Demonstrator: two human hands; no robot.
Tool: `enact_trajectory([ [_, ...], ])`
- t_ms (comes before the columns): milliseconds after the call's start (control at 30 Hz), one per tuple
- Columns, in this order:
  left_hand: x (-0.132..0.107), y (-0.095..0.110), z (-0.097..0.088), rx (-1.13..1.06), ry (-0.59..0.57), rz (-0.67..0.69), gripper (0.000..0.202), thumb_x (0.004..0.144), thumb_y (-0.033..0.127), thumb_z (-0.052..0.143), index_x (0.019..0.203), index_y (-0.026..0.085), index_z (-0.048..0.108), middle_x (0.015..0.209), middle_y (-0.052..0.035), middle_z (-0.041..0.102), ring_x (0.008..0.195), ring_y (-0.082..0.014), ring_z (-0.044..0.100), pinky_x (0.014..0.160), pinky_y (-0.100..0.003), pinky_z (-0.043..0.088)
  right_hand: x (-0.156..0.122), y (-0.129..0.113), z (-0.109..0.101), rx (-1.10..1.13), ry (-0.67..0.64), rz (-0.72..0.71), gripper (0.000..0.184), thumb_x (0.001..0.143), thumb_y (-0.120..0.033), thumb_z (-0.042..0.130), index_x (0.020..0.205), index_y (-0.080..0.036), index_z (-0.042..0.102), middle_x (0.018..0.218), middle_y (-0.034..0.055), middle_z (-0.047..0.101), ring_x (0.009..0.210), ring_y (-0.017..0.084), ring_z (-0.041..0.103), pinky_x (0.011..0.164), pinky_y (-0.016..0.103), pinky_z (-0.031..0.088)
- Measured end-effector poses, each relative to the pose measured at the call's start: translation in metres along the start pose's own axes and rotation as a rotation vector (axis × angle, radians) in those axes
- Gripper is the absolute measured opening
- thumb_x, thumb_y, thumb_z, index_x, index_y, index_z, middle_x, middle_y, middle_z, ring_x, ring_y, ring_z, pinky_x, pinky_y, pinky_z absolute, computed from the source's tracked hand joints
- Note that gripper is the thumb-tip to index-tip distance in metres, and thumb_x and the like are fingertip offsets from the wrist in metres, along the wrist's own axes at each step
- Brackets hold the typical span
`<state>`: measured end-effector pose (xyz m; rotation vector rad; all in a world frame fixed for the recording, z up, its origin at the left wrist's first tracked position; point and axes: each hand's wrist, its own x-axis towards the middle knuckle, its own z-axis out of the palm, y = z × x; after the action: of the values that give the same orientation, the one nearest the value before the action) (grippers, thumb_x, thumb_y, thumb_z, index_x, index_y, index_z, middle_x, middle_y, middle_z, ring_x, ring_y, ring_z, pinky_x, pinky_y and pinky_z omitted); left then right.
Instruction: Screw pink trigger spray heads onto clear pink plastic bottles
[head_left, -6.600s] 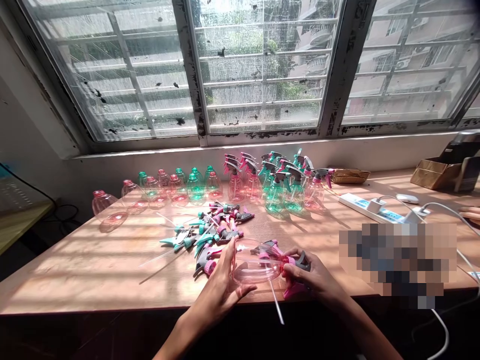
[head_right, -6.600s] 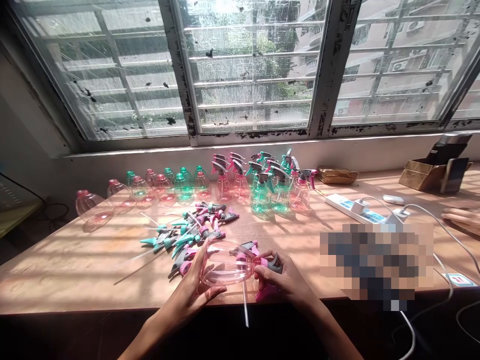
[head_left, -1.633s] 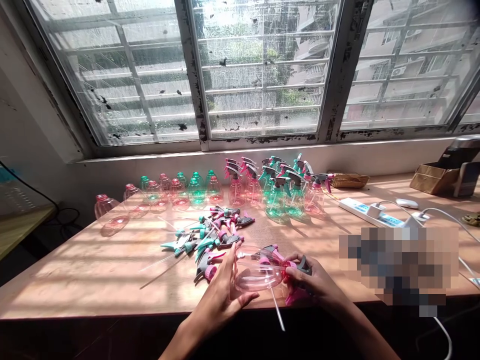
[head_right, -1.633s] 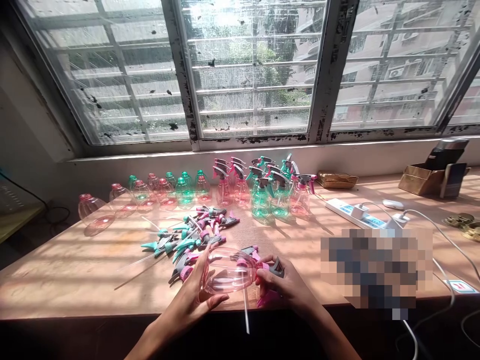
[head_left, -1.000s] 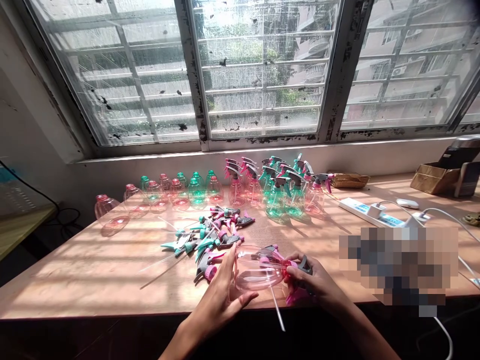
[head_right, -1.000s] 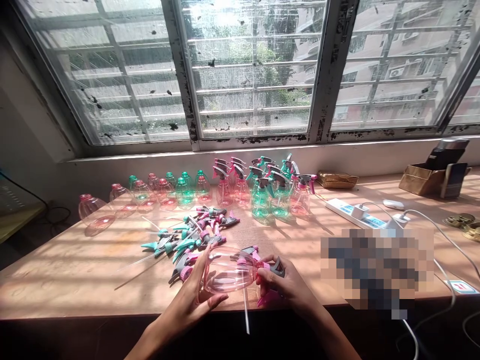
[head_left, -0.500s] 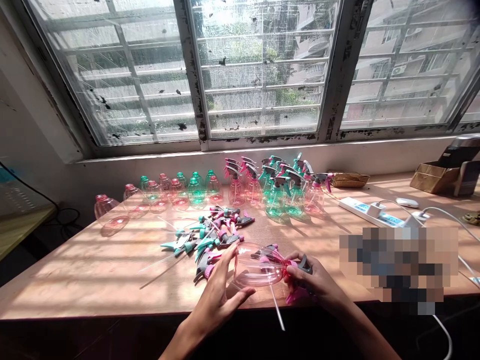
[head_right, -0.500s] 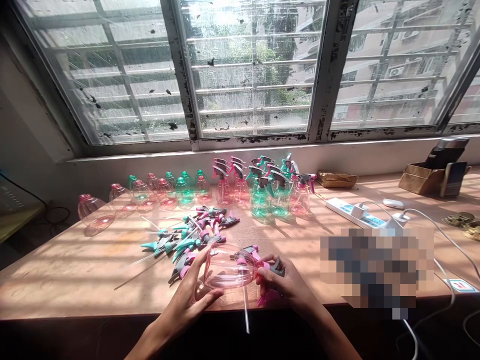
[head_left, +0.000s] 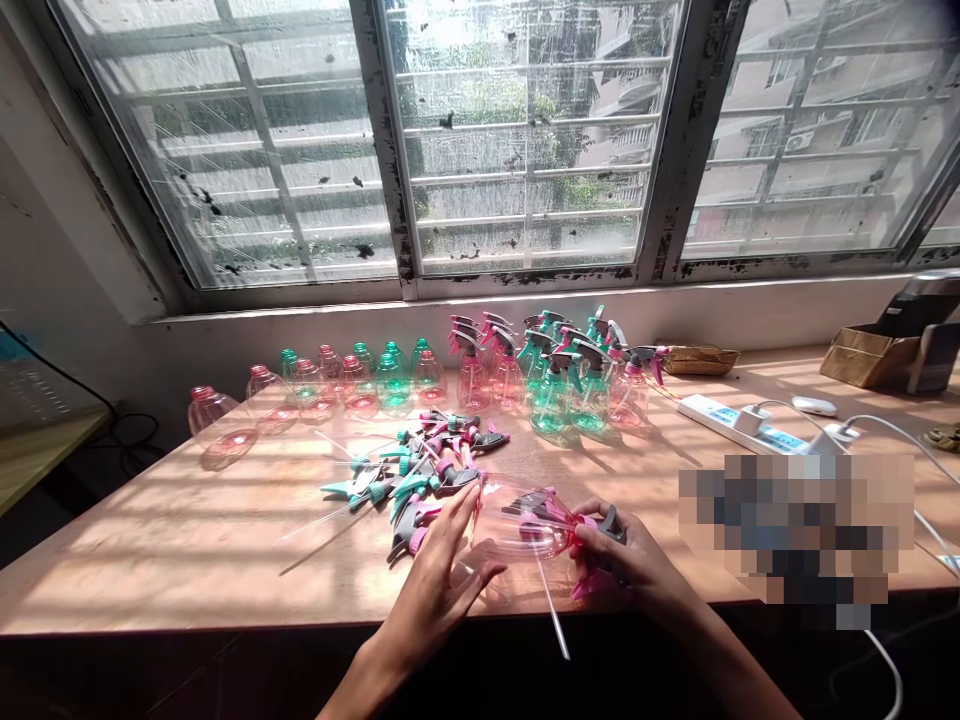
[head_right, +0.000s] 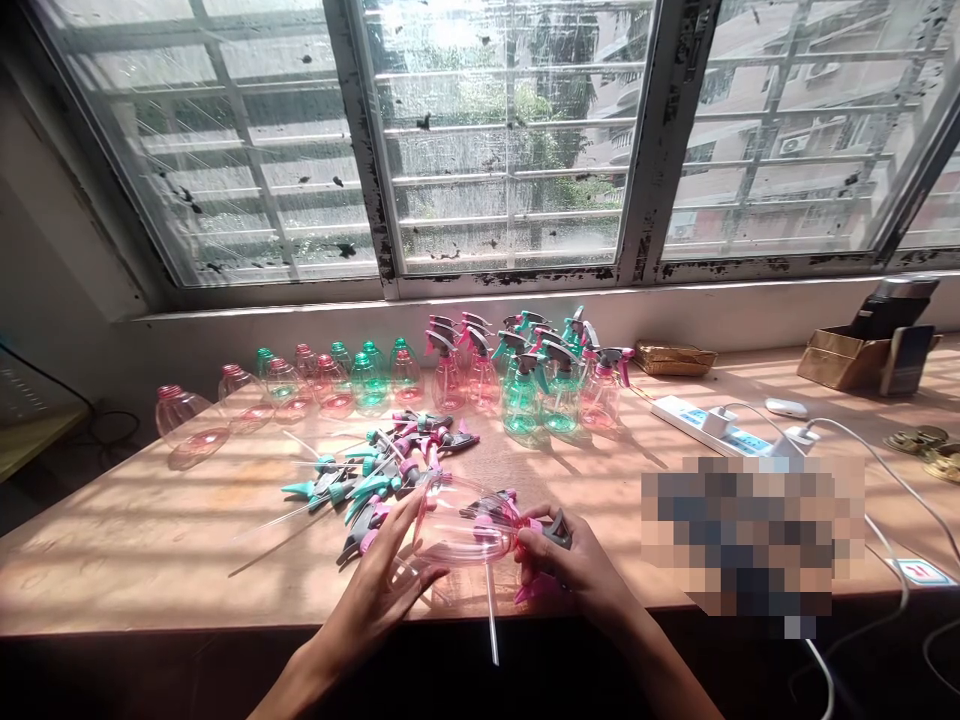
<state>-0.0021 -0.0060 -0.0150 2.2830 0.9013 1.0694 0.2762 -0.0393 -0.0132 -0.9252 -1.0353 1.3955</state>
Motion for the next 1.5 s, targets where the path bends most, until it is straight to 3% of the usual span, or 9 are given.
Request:
enact_trajectory([
  [100, -0.001, 0.0015, -0.0012, -0.023, 0.003, -0.037, 0.082, 0.097, 0.048, 0.067, 0.163, 0.04, 0.019, 0.169, -0.0119, 0.029, 0.15, -0.0389, 0.039, 0.119, -0.057, 0.042, 0.0002, 0.0012, -0.0006, -0.032, -0.019, -0.015, 0.047, 0.074, -0.05, 0.09, 0.096, -0.018, 0.064, 0.067, 0.0007, 0.075, 0.057, 0.018, 0.069, 0.058, 0.03, 0.054],
  [233, 0.0011, 0.0053, -0.0034, 0.018, 0.01, -0.031, 0.075, 0.1, 0.047, 0.062, 0.163, 0.035, 0.023, 0.168, -0.0132, 0.031, 0.155, -0.0386, 0.03, 0.123, -0.06, 0.033, 0.0003, 0.0015, -0.0013, -0.076, -0.027, -0.028, 0.045, 0.077, -0.05, 0.089, 0.097, -0.018, 0.064, 0.068, 0.0012, 0.076, 0.059, 0.018, 0.069, 0.061, 0.03, 0.053],
  [467, 0.0042, 0.0002, 0.0, 0.049, 0.014, 0.047, 0.066, 0.106, 0.045, 0.049, 0.164, 0.039, 0.018, 0.169, -0.0089, 0.031, 0.154, -0.0347, 0.033, 0.124, -0.054, 0.033, 0.002, 0.0025, -0.0014, -0.038, -0.003, -0.019, 0.049, 0.072, -0.053, 0.091, 0.097, -0.019, 0.065, 0.069, 0.001, 0.076, 0.056, 0.019, 0.068, 0.058, 0.031, 0.054],
  [700, 0.0003, -0.0002, -0.0006, -0.07, -0.021, -0.064, 0.081, 0.098, 0.045, 0.066, 0.164, 0.04, 0.019, 0.168, -0.0116, 0.032, 0.149, -0.0385, 0.041, 0.108, -0.05, 0.055, 0.0019, 0.0041, -0.0028, -0.089, -0.01, -0.03, 0.047, 0.075, -0.051, 0.089, 0.096, -0.018, 0.064, 0.066, 0.0015, 0.076, 0.056, 0.018, 0.068, 0.058, 0.029, 0.052],
  [900, 0.0016, 0.0006, -0.0005, -0.016, -0.003, -0.033, 0.078, 0.1, 0.045, 0.063, 0.164, 0.039, 0.019, 0.169, -0.0103, 0.03, 0.154, -0.0393, 0.03, 0.119, -0.057, 0.042, 0.0013, 0.0014, -0.0014, -0.08, -0.01, -0.031, 0.046, 0.075, -0.053, 0.089, 0.095, -0.019, 0.066, 0.069, 0.0013, 0.076, 0.057, 0.019, 0.069, 0.058, 0.03, 0.054],
  [1033, 0.0017, 0.0027, -0.0009, -0.037, -0.01, -0.045, 0.068, 0.105, 0.045, 0.052, 0.163, 0.042, 0.018, 0.17, -0.0093, 0.028, 0.151, -0.0371, 0.039, 0.118, -0.056, 0.043, 0.0015, 0.0017, -0.001, -0.029, -0.018, -0.022, 0.045, 0.073, -0.052, 0.09, 0.093, -0.02, 0.066, 0.07, 0.0009, 0.076, 0.056, 0.018, 0.067, 0.057, 0.03, 0.054],
  [1200, 0.0011, 0.0051, -0.0024, -0.028, -0.028, -0.062, 0.087, 0.096, 0.053, 0.066, 0.165, 0.038, 0.013, 0.169, -0.0119, 0.029, 0.152, -0.0401, 0.035, 0.12, -0.059, 0.039, 0.0013, 0.0034, -0.0027, -0.077, -0.03, -0.038, 0.045, 0.076, -0.049, 0.089, 0.096, -0.018, 0.065, 0.069, 0.0017, 0.077, 0.057, 0.018, 0.068, 0.059, 0.03, 0.052],
  [1333, 0.0015, 0.0034, -0.0017, -0.002, -0.027, -0.031, 0.083, 0.099, 0.05, 0.064, 0.165, 0.038, 0.015, 0.17, -0.0109, 0.029, 0.156, -0.039, 0.026, 0.125, -0.059, 0.03, 0.0008, 0.0025, -0.0029, -0.09, -0.031, -0.045, 0.043, 0.078, -0.049, 0.088, 0.096, -0.018, 0.064, 0.071, 0.0021, 0.078, 0.058, 0.018, 0.069, 0.059, 0.03, 0.052],
  [1500, 0.0014, 0.0012, -0.001, -0.021, -0.015, -0.026, 0.069, 0.105, 0.043, 0.053, 0.164, 0.041, 0.017, 0.171, -0.0088, 0.026, 0.152, -0.0367, 0.036, 0.121, -0.056, 0.039, 0.0012, 0.0027, -0.0029, -0.053, -0.046, -0.021, 0.043, 0.078, -0.048, 0.088, 0.097, -0.018, 0.064, 0.07, 0.0015, 0.077, 0.058, 0.018, 0.068, 0.059, 0.03, 0.053],
])
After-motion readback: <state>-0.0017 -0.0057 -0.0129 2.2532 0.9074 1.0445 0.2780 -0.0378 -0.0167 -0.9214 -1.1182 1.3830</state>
